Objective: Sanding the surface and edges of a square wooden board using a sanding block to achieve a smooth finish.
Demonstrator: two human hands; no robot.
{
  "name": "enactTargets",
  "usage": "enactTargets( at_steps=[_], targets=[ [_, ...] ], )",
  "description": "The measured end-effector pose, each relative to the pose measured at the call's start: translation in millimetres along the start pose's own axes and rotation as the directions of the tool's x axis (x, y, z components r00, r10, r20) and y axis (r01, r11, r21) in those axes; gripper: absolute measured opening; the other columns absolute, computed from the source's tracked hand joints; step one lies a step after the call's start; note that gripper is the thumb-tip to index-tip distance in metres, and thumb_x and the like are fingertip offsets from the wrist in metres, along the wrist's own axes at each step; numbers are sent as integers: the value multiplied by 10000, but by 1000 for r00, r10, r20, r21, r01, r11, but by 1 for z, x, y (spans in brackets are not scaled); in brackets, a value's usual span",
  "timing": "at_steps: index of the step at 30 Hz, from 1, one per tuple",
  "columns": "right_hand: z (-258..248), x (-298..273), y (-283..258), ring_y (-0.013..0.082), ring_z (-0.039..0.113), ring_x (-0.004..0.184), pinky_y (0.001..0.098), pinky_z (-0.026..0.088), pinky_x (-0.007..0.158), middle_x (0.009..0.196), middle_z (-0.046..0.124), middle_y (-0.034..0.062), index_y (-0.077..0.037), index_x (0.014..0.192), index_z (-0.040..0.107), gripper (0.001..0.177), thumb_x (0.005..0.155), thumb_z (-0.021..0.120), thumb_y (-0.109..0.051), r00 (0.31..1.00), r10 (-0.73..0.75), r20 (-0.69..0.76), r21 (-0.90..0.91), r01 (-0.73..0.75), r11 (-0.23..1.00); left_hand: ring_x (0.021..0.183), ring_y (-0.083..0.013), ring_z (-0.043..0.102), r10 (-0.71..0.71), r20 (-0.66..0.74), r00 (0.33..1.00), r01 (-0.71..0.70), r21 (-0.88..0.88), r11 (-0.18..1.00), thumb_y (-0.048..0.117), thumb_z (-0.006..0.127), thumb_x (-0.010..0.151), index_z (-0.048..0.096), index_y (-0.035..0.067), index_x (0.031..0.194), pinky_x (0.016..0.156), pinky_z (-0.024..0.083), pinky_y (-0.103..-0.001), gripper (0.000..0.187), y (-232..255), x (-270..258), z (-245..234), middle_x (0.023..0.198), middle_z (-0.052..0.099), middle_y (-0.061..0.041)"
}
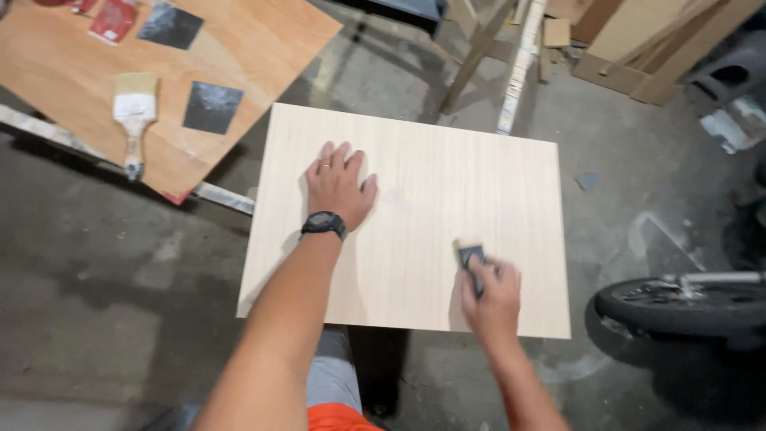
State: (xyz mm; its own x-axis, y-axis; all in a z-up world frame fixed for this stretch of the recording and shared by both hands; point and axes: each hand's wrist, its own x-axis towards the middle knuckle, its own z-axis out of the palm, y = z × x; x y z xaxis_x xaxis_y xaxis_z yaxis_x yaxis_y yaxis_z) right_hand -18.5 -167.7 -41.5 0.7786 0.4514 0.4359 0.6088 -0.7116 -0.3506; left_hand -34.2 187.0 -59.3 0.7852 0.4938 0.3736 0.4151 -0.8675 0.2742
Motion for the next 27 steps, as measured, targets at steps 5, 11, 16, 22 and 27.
enactTargets(
  at_steps=[5,11,16,22,27],
  targets=[
    [84,142,40,401,675,1030,512,580,892,1091,649,158,-141,1121,813,191,934,852,-147,999,-54,-10,-17,53,998,1541,-353,473,-11,1,1000,11,-8,1000,536,640,955,655,225,1418,1181,380,-562,558,3,0,-5,1535,587,-76],
    [135,265,47,348,621,1079,498,577,912,1139,590,112,-162,1168,824,200,977,854,-212,992,120,-26,-101,-122,987,1565,-344,430,-20,69,997,22,-29,999,537,591,1007,615,218,1437,1204,365,-561,536,4,0,-11,1551,540,-62],
    [99,182,32,420,653,1041,538,605,865,1111,602,164,-150,1182,824,209,981,840,-201,999,26,-28,-95,-28,995,1570,-340,416,5,47,999,-2,-58,998,546,599,1004,625,225,1445,1200,353,-569,546,1,1,-4,1551,541,-62],
    [-24,-22,-50,379,703,1068,489,573,935,1100,670,143,-168,1132,796,205,932,818,-129,996,57,63,-12,-56,998,1556,-325,442,3,57,998,-1,-25,1000,558,594,1008,633,236,1449,1193,357,-546,547,2,-1,-7,1544,570,-56],
    [-42,-76,-58,262,708,1072,417,625,925,1188,666,40,-233,1166,822,242,925,845,-229,965,236,116,7,-238,971,1597,-336,387,-22,183,983,30,-42,999,543,528,1069,598,208,1509,1225,328,-556,557,4,2,-25,1601,532,-88]
  ],
)
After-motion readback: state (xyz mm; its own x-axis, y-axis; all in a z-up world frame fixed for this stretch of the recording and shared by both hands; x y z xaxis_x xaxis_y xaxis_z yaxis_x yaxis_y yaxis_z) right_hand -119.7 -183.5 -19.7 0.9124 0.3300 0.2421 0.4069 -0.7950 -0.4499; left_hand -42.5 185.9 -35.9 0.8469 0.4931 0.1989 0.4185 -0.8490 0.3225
